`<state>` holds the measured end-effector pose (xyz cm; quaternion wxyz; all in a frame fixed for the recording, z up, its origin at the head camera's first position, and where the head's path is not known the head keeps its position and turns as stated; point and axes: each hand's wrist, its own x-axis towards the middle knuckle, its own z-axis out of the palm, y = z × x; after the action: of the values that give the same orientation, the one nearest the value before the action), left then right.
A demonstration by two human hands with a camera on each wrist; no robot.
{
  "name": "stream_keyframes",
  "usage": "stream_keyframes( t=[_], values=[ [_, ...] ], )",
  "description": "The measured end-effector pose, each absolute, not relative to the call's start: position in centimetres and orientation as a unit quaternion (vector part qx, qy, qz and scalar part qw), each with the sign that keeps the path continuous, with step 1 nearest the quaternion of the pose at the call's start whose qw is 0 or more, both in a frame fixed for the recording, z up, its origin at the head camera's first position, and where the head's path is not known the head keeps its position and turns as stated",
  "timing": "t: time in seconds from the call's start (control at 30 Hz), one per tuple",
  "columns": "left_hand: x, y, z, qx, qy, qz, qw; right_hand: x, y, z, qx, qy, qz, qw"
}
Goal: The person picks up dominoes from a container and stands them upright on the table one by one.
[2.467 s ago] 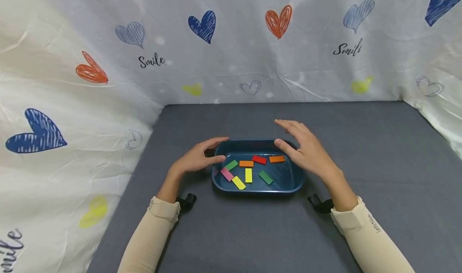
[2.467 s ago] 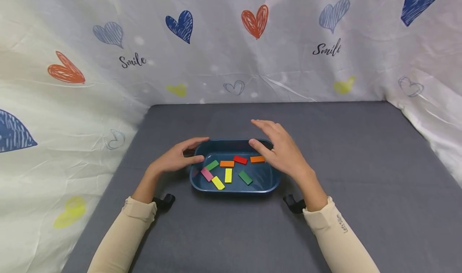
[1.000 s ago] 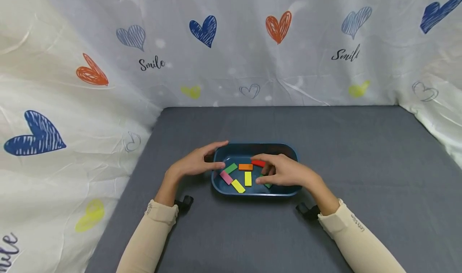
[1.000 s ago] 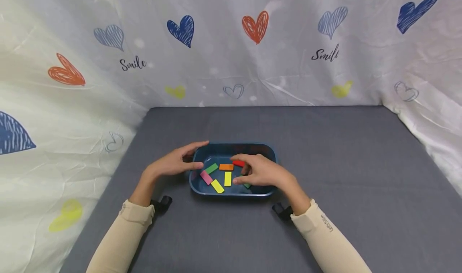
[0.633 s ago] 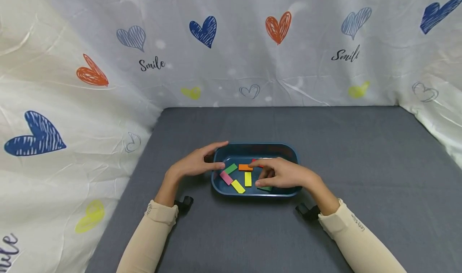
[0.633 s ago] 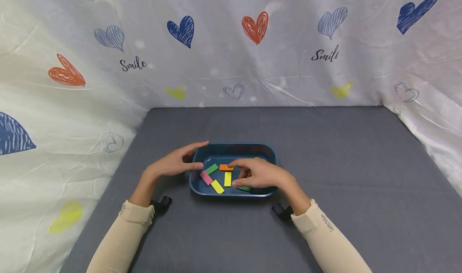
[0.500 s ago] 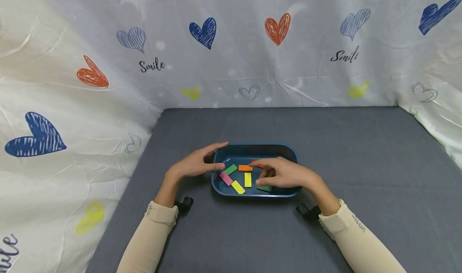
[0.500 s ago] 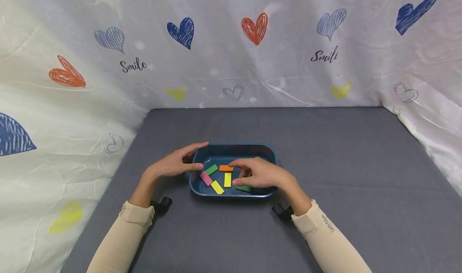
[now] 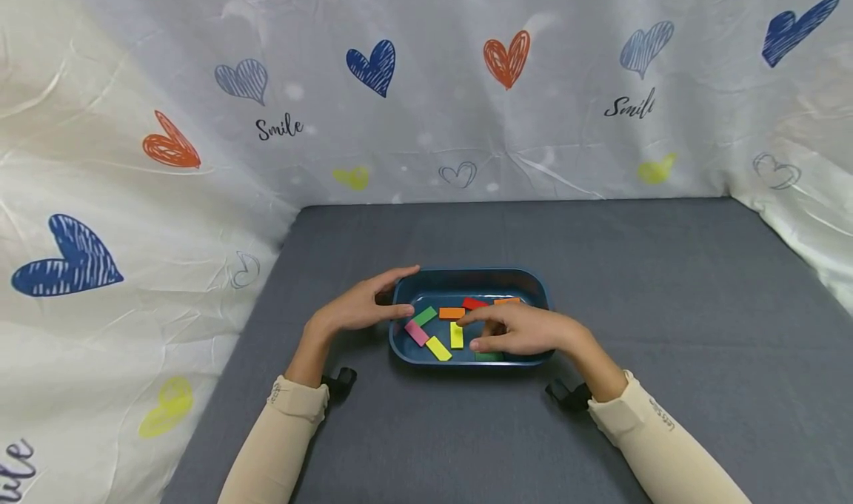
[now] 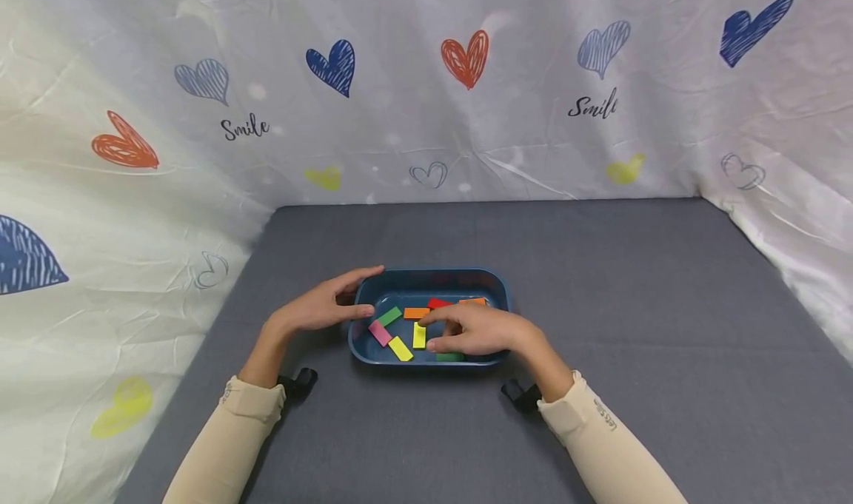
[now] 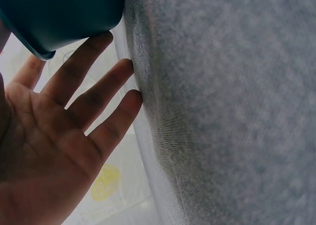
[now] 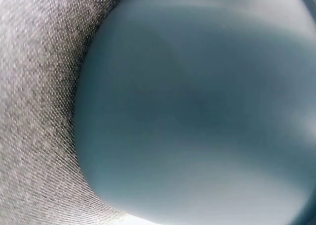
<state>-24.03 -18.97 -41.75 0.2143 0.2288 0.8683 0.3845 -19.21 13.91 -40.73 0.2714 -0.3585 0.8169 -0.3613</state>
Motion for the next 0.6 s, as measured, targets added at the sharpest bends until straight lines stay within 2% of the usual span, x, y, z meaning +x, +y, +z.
stream_keyframes(
  t=[0.17,0.6],
  values=[
    [-24.02,-18.95,-41.69,0.231,0.868,0.383,0.215,-19.12,14.0,-40.72,-0.357,0.81,-0.363,0.291],
    [-23.93,-18.94,-41.66,0.227,0.874,0.372,0.216,-18.97,14.23,-40.81,-0.382,0.796,-0.364,0.297]
  ],
)
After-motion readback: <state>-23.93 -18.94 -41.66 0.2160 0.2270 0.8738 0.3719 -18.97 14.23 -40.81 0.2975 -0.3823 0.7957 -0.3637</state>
